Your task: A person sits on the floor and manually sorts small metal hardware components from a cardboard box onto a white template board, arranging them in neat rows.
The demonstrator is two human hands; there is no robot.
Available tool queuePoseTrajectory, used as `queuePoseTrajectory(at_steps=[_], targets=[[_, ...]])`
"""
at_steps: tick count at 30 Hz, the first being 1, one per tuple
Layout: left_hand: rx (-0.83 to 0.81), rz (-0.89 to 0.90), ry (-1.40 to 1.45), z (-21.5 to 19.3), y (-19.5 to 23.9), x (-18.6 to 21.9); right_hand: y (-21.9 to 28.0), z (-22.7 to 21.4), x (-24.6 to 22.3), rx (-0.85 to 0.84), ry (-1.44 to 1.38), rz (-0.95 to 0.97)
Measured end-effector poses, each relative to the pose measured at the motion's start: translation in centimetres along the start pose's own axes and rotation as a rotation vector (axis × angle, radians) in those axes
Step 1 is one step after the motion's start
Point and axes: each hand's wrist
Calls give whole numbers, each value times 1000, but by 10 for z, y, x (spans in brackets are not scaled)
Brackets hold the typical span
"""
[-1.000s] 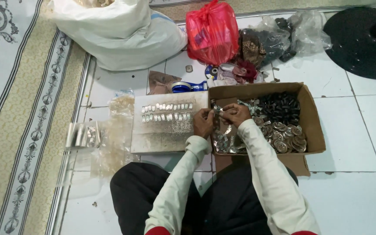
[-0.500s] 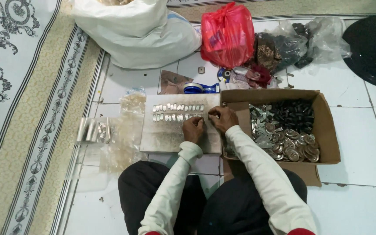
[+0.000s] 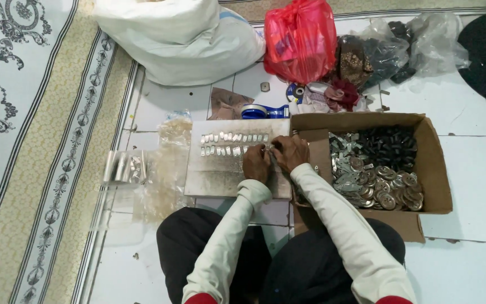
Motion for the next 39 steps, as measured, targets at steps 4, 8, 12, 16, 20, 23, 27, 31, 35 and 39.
queuePoseTrajectory(at_steps=[4, 8, 12, 16, 20, 23, 27, 31, 35, 39], targets=[[64, 103, -29, 6, 13, 2, 2, -19, 0, 82, -118, -11], [57, 235, 125, 4, 55, 28, -1, -40, 14, 227, -251, 94], [-108, 396, 190, 4, 109, 66, 1, -53, 49, 216, -270, 243], [-149, 527, 140, 29, 129, 68, 11, -42, 86, 55, -283, 363], [-90, 613, -26, 44, 115, 64, 18, -33, 91, -151, -114, 410], [-105, 578, 72, 66, 104, 51, 16, -15, 101, -268, -68, 421], [-7, 488, 138, 65, 106, 58, 29, 0, 117, -353, -87, 474], [-25, 438, 368, 49, 94, 64, 25, 18, 140, -374, -100, 454], [-33, 142, 508, 40, 87, 64, 28, -3, 122, -458, -156, 364], [-99, -112, 726, 36, 80, 64, 27, -27, 77, -532, -132, 326]])
Point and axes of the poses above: each hand's wrist, its own y-axis away from the middle knuckle, its own z-axis out of the palm, x = y × z, and after that the axes turned 8 degrees about y, right-handed
